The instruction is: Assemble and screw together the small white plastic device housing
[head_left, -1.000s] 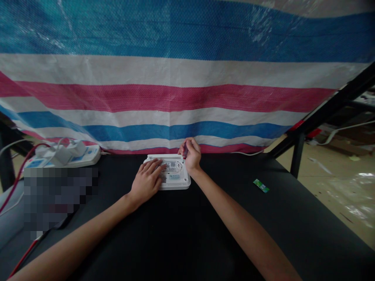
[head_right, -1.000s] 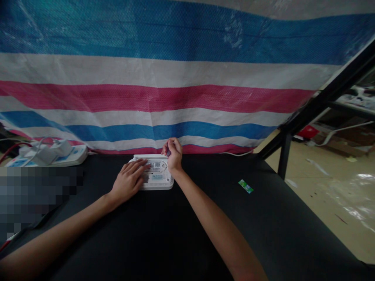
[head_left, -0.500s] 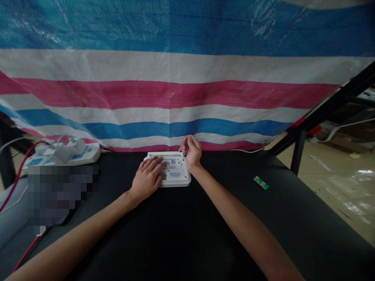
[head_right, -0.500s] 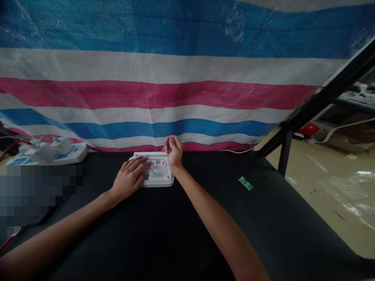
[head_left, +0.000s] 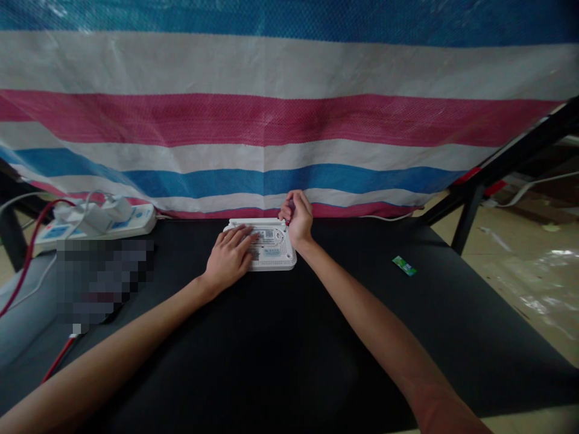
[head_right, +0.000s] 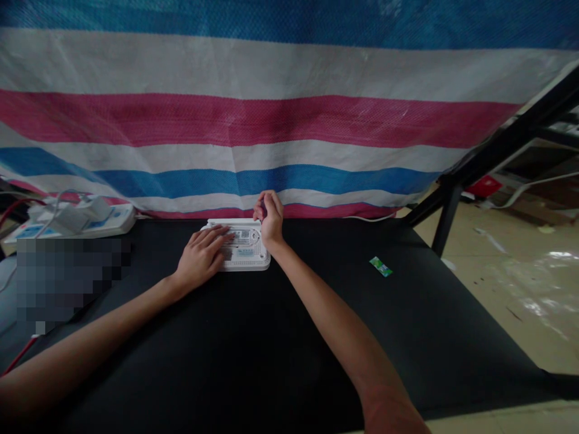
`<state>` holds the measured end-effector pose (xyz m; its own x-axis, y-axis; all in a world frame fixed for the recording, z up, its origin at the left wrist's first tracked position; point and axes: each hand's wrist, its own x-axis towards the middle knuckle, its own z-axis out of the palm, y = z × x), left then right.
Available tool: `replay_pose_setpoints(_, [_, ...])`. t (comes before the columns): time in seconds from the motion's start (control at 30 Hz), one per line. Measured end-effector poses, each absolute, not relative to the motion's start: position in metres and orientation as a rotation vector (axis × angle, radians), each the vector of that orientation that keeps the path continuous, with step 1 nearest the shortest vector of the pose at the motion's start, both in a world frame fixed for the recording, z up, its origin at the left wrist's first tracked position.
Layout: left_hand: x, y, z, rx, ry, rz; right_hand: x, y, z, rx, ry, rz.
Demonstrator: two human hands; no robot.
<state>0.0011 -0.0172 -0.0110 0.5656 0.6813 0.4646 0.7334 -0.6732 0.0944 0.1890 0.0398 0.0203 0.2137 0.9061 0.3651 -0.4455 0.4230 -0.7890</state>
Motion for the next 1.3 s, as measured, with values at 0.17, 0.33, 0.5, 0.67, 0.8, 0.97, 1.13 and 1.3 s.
replay_pose_setpoints(0.17, [0.0015, -0.0178, -0.0098, -2.681, -1.219, -0.718, 0.188, 0.0366, 0.0198, -0.61, -0.926, 1.005])
replay_pose_setpoints(0.33, [0.0015, -0.0177, -0.0097, -2.685, -1.216, -0.712, 0.1878, 0.0361, 0.0188, -0.599, -0.941, 1.022])
replay_pose_setpoints(0.5, [0.0019, -0.0185, -0.0097, -2.695, -1.237, -0.722, 0.1878, 0.0354, 0.0201, -0.62, -0.937, 1.023])
replay_pose_setpoints(0.67, [0.0027, -0.0195, -0.0082, -2.695, -1.242, -0.738, 0.188, 0.0352, 0.0216, -0.628, -0.923, 1.036])
replay_pose_setpoints(0.8, [0.0027, -0.0191, -0.0085, -2.698, -1.25, -0.738, 0.1877, 0.0353, 0.0221, -0.621, -0.907, 1.042])
replay_pose_setpoints(0.97, [0.0023, -0.019, -0.0089, -2.705, -1.256, -0.746, 0.1876, 0.0363, 0.0217, -0.633, -0.906, 1.034])
replay_pose_setpoints(1.13, [0.0023, -0.0196, -0.0089, -2.704, -1.256, -0.719, 0.1881, 0.0374, 0.0202, -0.611, -0.927, 1.031])
replay_pose_setpoints(1.3, [0.0027, -0.0196, -0.0093, -2.687, -1.258, -0.721, 0.1879, 0.0369, 0.0206, -0.6, -0.92, 1.027])
